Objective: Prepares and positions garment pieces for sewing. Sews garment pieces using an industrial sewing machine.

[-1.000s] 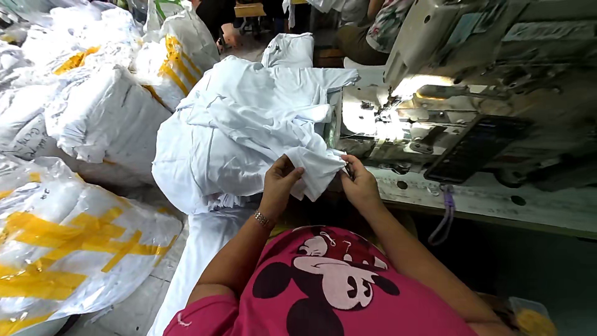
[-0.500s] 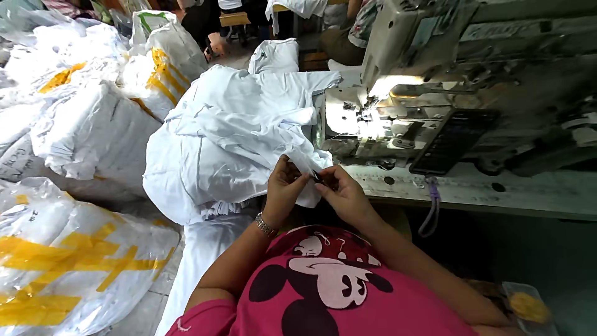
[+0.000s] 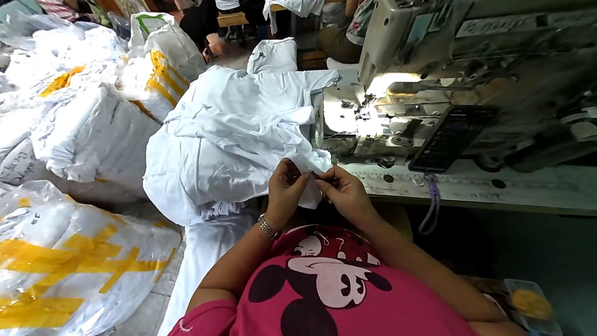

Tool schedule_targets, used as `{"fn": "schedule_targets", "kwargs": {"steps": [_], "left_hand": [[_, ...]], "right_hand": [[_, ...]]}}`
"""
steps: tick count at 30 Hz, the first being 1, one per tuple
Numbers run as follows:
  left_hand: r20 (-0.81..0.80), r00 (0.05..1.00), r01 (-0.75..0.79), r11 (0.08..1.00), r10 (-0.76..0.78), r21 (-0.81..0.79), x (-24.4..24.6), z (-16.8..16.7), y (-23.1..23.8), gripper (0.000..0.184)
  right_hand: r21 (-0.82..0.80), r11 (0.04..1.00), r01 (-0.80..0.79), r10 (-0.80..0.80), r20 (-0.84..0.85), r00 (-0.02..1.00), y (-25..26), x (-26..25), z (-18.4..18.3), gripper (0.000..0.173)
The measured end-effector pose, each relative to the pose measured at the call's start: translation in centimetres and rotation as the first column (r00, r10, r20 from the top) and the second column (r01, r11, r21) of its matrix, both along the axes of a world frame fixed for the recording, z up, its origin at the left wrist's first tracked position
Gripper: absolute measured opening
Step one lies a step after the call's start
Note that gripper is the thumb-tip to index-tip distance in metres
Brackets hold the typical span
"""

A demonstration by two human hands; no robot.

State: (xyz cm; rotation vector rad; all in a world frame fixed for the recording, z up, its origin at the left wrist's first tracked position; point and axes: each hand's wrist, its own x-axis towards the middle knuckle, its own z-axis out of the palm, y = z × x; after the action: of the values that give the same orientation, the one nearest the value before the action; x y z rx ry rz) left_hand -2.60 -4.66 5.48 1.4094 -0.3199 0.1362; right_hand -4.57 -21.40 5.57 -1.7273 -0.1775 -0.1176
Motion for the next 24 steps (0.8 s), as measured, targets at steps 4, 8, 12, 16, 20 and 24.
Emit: {"fn": "schedule_targets", "kwargs": {"steps": [4,8,12,16,20,24], "left_hand": [[-0.013,0.999,0.045,0.999,-0.045,0.02,-0.16,0.38,-0.08,0.039],[-0.031,0.998,0.059,0.996,-0.057,0.068,-0.24,0.43,-0.02,0.042],[-0.004,1.0,0.001,0.999,-0.001,0.049,-0.2,0.36,0.07,0.027],[-0.024,0.999,0.024,1.0,-0.024,0.004,-0.29,0.55,0.01,0.03],[-0.025,0.999,0.036,0.999,-0.035,0.026,-0.39,0.73,0.03,0.03],[-0.035,0.999,0.037,0.999,-0.036,0.034,-0.3,0.61,0.13,0.031]], "right_hand": [[0.022,1.0,-0.018,0.017,0.022,1.0,0.28,0.12,0.56,0.017],[0.017,1.0,-0.011,0.01,0.037,0.999,0.25,0.27,0.44,0.012],[0.019,1.0,-0.007,0.006,0.032,0.999,0.22,0.21,-0.04,0.01],[0.047,0.999,-0.026,0.025,0.029,0.999,0.31,0.21,0.18,0.016],[0.033,0.999,-0.022,0.021,0.037,0.999,0.35,0.22,0.47,0.013],[0.036,0.999,0.037,-0.039,0.051,0.998,0.36,0.18,0.1,0.006]]}}
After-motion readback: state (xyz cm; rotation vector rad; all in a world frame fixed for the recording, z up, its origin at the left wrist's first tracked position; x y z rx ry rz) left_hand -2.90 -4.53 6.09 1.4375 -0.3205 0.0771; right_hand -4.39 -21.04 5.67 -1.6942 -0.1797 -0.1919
